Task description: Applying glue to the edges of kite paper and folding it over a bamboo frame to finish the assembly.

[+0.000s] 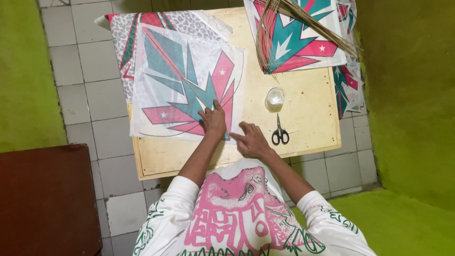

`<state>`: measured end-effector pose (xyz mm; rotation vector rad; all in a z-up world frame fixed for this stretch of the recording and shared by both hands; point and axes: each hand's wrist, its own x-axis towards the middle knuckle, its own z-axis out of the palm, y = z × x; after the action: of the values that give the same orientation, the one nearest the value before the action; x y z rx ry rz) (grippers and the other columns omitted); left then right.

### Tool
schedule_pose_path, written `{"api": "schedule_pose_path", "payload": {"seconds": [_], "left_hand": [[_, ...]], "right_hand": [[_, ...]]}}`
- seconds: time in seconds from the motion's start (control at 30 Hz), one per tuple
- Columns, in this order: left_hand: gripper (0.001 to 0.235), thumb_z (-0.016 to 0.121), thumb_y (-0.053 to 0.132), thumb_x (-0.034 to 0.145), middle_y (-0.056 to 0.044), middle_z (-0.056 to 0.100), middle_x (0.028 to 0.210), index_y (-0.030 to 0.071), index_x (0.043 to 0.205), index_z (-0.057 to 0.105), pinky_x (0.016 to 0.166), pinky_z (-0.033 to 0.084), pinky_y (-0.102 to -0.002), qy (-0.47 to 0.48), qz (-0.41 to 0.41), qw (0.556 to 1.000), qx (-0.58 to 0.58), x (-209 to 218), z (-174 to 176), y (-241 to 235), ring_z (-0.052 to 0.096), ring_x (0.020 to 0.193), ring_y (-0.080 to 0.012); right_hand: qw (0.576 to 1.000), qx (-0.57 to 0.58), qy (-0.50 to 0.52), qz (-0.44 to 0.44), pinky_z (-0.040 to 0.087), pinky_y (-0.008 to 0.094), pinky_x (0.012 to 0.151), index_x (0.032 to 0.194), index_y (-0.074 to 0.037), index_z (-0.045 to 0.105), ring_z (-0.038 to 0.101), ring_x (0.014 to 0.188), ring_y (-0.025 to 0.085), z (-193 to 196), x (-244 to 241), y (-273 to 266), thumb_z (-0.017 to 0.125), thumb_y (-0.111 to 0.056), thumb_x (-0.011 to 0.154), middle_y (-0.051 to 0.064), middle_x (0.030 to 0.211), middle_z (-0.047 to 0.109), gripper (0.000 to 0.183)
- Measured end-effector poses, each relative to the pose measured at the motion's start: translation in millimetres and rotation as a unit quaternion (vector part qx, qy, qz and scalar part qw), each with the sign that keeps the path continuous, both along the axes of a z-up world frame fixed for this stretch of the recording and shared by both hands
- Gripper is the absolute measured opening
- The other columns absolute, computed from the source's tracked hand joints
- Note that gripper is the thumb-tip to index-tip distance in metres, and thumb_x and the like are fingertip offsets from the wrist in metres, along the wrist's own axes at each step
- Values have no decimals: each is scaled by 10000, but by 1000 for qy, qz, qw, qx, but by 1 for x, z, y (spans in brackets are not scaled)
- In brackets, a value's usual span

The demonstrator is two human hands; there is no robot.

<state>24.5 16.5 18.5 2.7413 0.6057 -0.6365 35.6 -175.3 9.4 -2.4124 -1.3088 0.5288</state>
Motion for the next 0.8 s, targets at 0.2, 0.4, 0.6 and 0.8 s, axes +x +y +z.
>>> {"api": "schedule_pose_path", "payload": {"seconds": [0.2, 0.4, 0.6, 0.8], "left_hand": [[804, 629, -42, 827, -196, 748, 1019, -133, 1523, 237, 916, 284, -580, 2, 1, 1000, -2, 3, -4, 0, 588, 1098, -410], [811, 620, -24, 833, -188, 749, 1049, -114, 1536, 226, 929, 293, -576, 17, -3, 1000, 0, 6, -4, 0, 585, 1136, -412], [765, 613, -5, 872, -171, 764, 1091, -109, 1540, 253, 968, 302, -571, 31, 3, 1000, -2, 14, -14, -2, 597, 1176, -393], [775, 607, -8, 860, -174, 751, 1117, -115, 1537, 245, 953, 295, -547, 43, -5, 999, 0, 19, -4, -3, 595, 1165, -407]], "right_hand": [[998, 46, 1, -30, 446, 464, 905, 1345, -411, 612, 516, 1100, 364, 12, -1, 5, 424, -362, 853, 110, 1186, 440, 529], [998, 36, 23, -37, 440, 457, 957, 1349, -357, 623, 508, 1152, 375, 0, -7, -2, 433, -325, 885, 142, 1247, 453, 502], [989, 16, 91, -118, 452, 437, 1060, 1353, -372, 657, 464, 1304, 387, -8, -4, -8, 488, -384, 878, 182, 1408, 429, 504], [991, 41, 28, -124, 475, 404, 985, 1374, -386, 622, 505, 1090, 293, -15, -4, 2, 437, -340, 891, 128, 1266, 455, 519]]}}
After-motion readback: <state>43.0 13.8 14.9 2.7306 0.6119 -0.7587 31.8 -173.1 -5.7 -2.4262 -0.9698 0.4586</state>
